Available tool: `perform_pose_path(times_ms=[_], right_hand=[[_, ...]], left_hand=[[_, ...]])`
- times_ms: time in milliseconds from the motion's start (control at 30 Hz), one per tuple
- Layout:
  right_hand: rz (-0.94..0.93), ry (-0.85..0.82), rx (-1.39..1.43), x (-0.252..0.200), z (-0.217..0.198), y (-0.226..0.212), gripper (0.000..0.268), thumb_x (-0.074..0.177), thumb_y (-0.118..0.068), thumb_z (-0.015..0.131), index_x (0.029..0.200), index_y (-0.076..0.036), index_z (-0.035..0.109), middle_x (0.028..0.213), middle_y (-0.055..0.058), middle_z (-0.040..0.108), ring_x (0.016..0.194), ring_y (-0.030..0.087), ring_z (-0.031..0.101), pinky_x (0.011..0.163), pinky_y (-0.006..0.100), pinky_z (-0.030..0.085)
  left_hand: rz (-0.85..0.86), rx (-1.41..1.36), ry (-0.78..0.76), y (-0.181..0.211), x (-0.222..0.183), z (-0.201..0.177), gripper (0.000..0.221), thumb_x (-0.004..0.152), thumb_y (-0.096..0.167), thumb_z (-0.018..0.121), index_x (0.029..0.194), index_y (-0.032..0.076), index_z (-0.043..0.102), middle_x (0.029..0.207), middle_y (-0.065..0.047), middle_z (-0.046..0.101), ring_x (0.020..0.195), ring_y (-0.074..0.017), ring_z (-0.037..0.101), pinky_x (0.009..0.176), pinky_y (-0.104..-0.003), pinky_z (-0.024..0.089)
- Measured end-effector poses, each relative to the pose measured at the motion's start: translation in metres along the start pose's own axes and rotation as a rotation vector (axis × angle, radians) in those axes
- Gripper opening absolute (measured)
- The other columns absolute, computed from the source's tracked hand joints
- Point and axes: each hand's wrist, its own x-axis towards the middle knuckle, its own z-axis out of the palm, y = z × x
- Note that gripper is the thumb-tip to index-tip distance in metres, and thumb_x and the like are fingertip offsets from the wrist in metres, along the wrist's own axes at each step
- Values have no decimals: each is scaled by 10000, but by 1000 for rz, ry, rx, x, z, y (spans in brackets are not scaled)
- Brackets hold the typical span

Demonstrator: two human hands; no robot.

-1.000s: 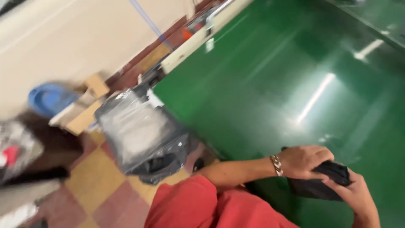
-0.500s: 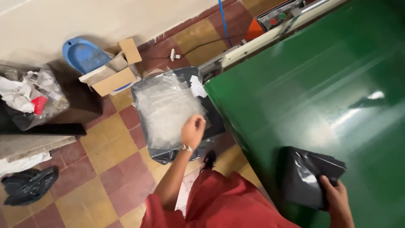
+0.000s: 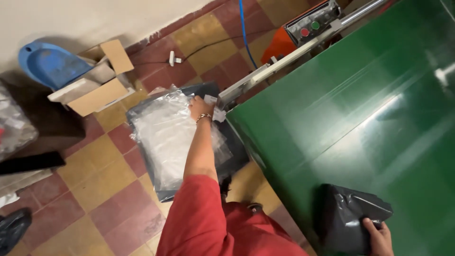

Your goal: Folding black plastic bags and inserting them into clear plastic sleeves for final packaging

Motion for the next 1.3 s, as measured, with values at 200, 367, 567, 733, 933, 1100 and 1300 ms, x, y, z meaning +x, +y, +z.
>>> perform_pose_path(times_ms=[200, 367, 567, 733, 933, 1100, 1300], right_hand=[[55, 68, -49, -8, 0, 5, 317, 940, -233, 724, 1079, 19, 591, 894, 192, 633, 780, 254, 552, 663, 384, 442], [72, 42, 3, -4, -2, 6, 346, 955, -253, 715, 1108, 28, 584, 906, 218, 638, 777, 281, 574, 659, 423, 465], [74, 9, 31, -2, 1, -2, 354, 953, -218, 702, 1177, 33, 593, 946, 212, 651, 818, 289, 600, 718, 383, 472], [25, 3, 38, 14, -2, 19, 271, 939, -215, 733, 1088, -13, 632, 927, 158, 662, 818, 239, 598, 715, 338, 451], [8, -46, 89, -10, 16, -14, 300, 970, -231, 688, 1160, -8, 630, 928, 171, 658, 809, 238, 580, 692, 362, 449], [-34, -80, 157, -37, 29, -44, 380, 933, -186, 650, 1249, 24, 621, 1071, 172, 675, 909, 244, 585, 773, 363, 464], [-91, -108, 110, -69, 37, -81, 510, 915, -223, 707, 1316, 70, 594, 1248, 358, 597, 1197, 423, 553, 1025, 573, 424]], left_hand=[[-148, 88, -43, 12, 8, -2, 901, 646, 636, 870, 1281, 130, 480, 1336, -104, 503, 1252, -321, 493, 904, -492, 532], [-49, -5, -109, -3, 31, 5, 251, 804, 295, 639, 990, 165, 748, 1064, -132, 718, 1073, -346, 648, 910, -435, 492], [-77, -177, -238, -12, 24, -32, 299, 731, 332, 656, 996, 221, 738, 1055, -96, 736, 1053, -321, 674, 874, -425, 519], [20, -428, -131, -38, -5, -77, 286, 772, 334, 636, 938, 144, 770, 874, -67, 754, 820, -224, 709, 728, -366, 519], [173, -745, 120, -50, -60, -122, 96, 817, 217, 683, 764, 139, 663, 635, 21, 596, 605, -86, 587, 607, -262, 460], [326, -1042, -44, 7, -168, -176, 222, 867, 79, 644, 685, 141, 532, 646, 65, 463, 639, -20, 453, 599, -172, 412], [1005, -676, -589, 102, -335, -138, 113, 791, 86, 783, 900, 85, 751, 834, -110, 732, 838, -241, 721, 780, -353, 567]])
